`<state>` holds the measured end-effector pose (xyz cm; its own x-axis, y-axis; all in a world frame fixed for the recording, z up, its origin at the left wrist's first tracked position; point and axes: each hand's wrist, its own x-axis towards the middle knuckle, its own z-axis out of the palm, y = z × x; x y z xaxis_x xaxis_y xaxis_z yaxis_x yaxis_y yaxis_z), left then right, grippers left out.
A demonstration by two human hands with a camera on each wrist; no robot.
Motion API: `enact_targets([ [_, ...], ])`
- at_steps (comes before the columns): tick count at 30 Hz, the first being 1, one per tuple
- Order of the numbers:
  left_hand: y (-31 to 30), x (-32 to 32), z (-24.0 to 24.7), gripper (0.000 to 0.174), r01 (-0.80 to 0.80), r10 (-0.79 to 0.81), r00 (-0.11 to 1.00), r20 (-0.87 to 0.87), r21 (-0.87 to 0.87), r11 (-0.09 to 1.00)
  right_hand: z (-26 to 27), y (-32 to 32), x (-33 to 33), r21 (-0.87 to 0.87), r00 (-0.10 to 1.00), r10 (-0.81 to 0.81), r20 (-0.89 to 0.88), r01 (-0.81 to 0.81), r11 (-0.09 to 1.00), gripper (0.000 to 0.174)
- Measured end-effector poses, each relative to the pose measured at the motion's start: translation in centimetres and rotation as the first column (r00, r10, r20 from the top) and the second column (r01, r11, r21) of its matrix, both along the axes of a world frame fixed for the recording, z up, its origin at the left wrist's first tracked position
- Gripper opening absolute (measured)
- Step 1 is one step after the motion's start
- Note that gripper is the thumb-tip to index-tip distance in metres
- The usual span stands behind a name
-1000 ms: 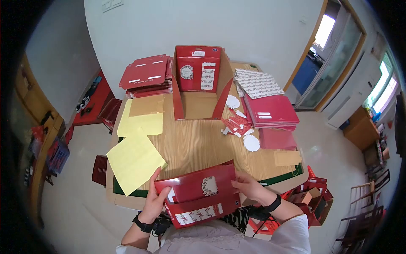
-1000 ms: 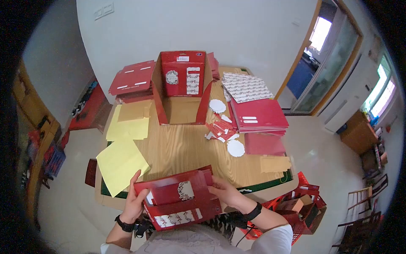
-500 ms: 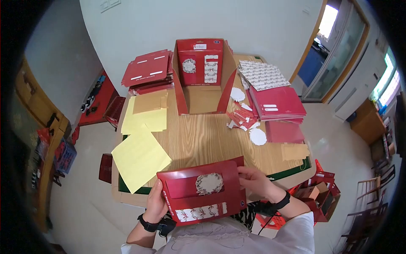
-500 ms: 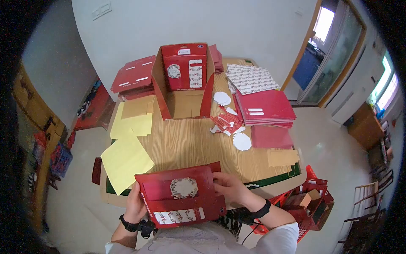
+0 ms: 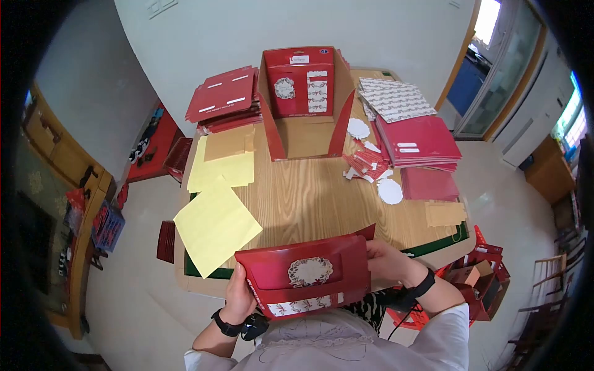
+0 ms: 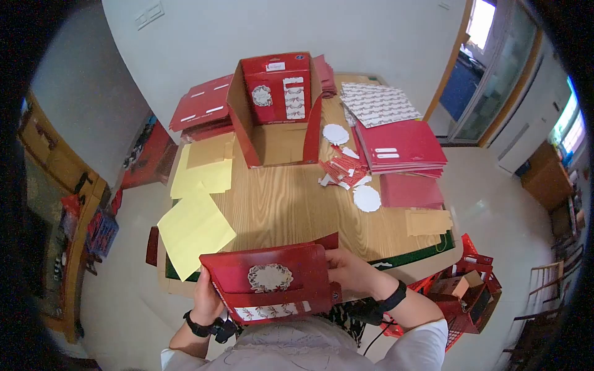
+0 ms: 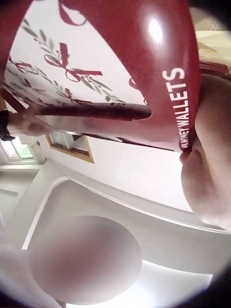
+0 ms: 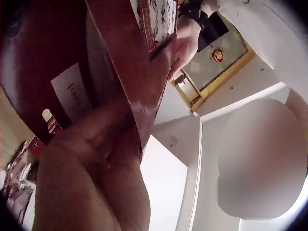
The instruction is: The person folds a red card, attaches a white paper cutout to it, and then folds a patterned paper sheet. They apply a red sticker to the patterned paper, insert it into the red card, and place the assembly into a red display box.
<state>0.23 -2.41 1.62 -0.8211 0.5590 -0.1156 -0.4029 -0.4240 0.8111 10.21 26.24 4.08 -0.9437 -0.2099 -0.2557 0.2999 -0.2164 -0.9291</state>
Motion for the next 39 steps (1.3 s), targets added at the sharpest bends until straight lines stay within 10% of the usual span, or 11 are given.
enact_targets([
  [7,0.1,0.5,1.2,0.041,0.058,-0.060,0.995,-0.080,-0.036,0.998,-2.2,0.9,-0.4,0.013,0.997,0.019,-0.076,-0.018,1.000,0.029],
  [11,0.3,0.5,1.2,0.042,-0.022,0.021,0.996,-0.084,-0.013,1.000,-0.7,0.2,-0.3,0.145,0.961,-0.235,-0.148,0.256,0.956,0.027],
  [16,0.5,-1.2,1.9,0.047,-0.294,0.286,0.956,0.072,0.176,0.939,0.1,-0.4,-0.4,0.161,0.539,-0.553,-0.636,0.793,0.588,0.045],
  [20,1.6,-1.2,2.8,0.048,-0.316,0.299,0.949,0.102,0.306,0.898,-0.1,-1.4,0.0,-0.064,0.933,-0.314,-0.175,0.307,0.949,0.058],
  [27,2.1,-1.4,3.1,0.053,-0.344,0.341,0.900,-0.271,0.038,0.938,1.9,-1.9,-0.5,0.106,0.875,-0.376,-0.306,0.424,0.900,0.044],
  [34,0.5,-1.5,3.1,0.070,-0.518,0.201,0.588,-0.784,-0.174,0.837,0.9,0.2,0.3,0.707,0.927,-0.064,-0.370,0.325,0.628,0.026],
  [39,-0.2,0.9,5.0,0.050,-0.724,0.074,0.112,-0.991,-0.030,0.690,1.5,-1.3,0.2,0.651,0.933,-0.023,-0.360,0.269,0.710,0.037],
])
